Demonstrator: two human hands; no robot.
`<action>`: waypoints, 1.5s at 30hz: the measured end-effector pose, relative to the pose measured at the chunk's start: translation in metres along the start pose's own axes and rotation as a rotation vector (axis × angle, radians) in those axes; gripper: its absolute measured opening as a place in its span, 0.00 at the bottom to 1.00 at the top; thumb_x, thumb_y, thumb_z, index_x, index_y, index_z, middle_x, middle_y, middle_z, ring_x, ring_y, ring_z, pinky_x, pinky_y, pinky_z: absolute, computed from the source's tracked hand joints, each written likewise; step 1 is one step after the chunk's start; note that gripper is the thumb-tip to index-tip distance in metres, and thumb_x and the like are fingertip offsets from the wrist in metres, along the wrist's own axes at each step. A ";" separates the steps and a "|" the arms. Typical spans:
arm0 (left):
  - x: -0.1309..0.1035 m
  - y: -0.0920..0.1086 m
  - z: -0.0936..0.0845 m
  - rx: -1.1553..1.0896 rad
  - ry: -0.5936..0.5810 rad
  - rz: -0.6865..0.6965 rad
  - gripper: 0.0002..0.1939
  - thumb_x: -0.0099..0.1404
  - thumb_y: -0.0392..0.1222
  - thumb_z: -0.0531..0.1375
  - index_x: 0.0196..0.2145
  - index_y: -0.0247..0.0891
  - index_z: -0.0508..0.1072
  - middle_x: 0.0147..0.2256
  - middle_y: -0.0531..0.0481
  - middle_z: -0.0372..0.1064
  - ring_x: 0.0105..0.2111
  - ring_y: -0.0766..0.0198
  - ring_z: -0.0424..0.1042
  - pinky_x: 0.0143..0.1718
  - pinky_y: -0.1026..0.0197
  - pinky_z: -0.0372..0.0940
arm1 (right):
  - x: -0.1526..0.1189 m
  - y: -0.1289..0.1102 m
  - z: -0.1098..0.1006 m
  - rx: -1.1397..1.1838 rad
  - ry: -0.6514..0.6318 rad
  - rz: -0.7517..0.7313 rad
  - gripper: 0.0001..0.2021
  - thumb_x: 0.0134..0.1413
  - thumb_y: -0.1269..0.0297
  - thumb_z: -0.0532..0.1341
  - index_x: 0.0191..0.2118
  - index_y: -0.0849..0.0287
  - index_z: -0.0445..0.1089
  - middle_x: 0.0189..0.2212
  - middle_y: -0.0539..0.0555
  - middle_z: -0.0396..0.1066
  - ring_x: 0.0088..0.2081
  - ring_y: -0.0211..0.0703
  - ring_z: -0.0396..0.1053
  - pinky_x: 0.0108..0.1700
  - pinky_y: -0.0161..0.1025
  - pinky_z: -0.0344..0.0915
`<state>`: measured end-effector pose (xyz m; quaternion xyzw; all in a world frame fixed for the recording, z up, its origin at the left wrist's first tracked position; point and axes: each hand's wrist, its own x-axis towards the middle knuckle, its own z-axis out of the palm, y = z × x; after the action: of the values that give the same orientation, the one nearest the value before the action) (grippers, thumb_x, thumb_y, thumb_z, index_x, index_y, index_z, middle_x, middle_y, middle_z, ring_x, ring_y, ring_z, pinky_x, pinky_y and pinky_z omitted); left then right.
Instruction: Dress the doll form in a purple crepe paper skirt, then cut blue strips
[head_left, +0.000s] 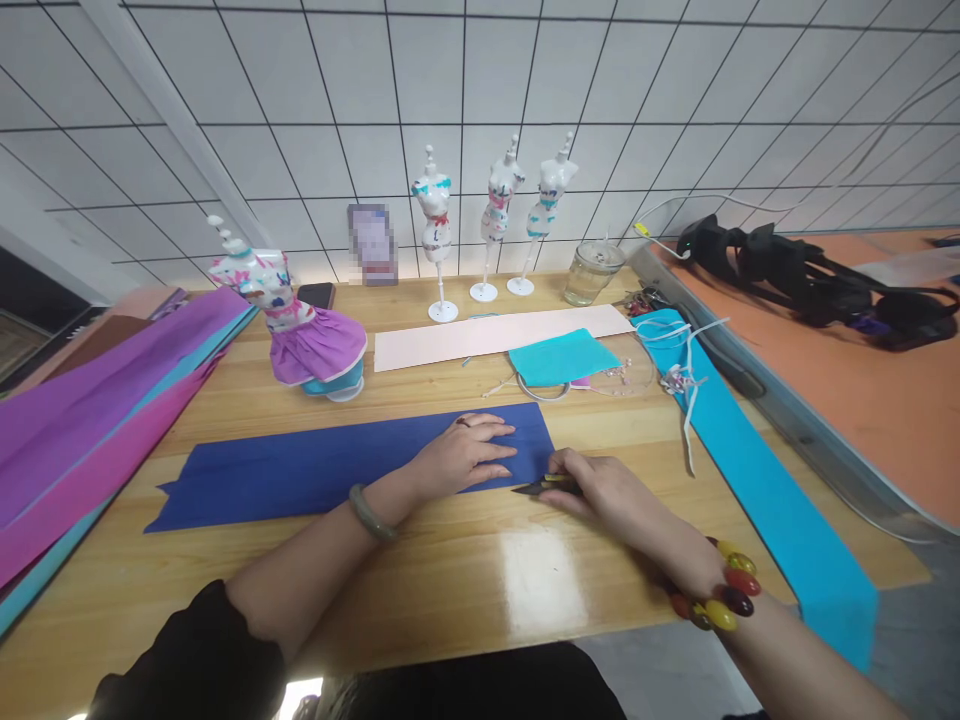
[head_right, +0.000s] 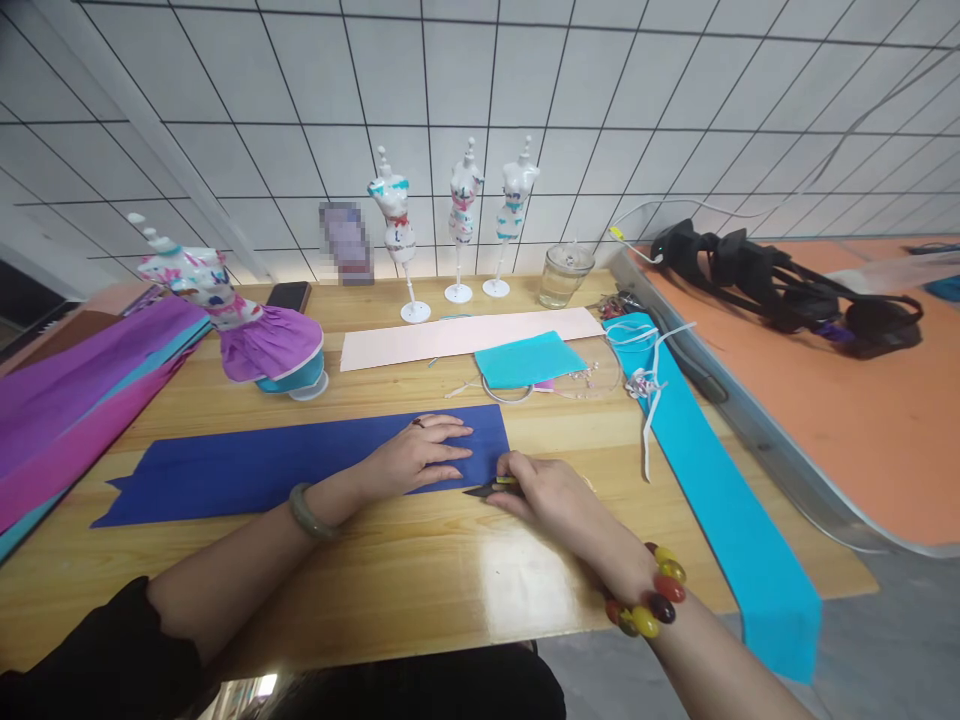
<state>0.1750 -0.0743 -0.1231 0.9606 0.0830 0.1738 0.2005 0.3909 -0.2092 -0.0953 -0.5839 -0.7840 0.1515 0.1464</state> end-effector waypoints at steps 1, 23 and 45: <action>0.000 0.000 0.000 0.001 0.001 0.001 0.17 0.65 0.49 0.53 0.47 0.40 0.72 0.54 0.43 0.65 0.56 0.55 0.59 0.55 0.50 0.56 | 0.001 0.000 0.000 -0.012 0.004 -0.006 0.11 0.59 0.54 0.55 0.40 0.57 0.60 0.31 0.54 0.73 0.30 0.45 0.72 0.30 0.38 0.63; -0.001 0.000 0.001 0.005 -0.010 -0.019 0.17 0.65 0.49 0.54 0.47 0.40 0.72 0.54 0.44 0.65 0.56 0.56 0.58 0.56 0.51 0.55 | -0.002 -0.003 0.004 -0.084 0.010 -0.019 0.11 0.60 0.55 0.54 0.32 0.55 0.56 0.24 0.49 0.69 0.24 0.40 0.66 0.26 0.35 0.55; -0.001 0.001 0.001 -0.020 -0.018 -0.050 0.17 0.64 0.50 0.54 0.46 0.40 0.73 0.54 0.45 0.64 0.57 0.57 0.58 0.57 0.53 0.54 | 0.010 -0.012 0.012 -0.098 -0.004 -0.089 0.11 0.61 0.54 0.52 0.32 0.56 0.56 0.23 0.48 0.67 0.24 0.39 0.66 0.26 0.34 0.54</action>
<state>0.1746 -0.0759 -0.1238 0.9576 0.1036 0.1609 0.2152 0.3729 -0.2041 -0.1009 -0.5548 -0.8158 0.1075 0.1228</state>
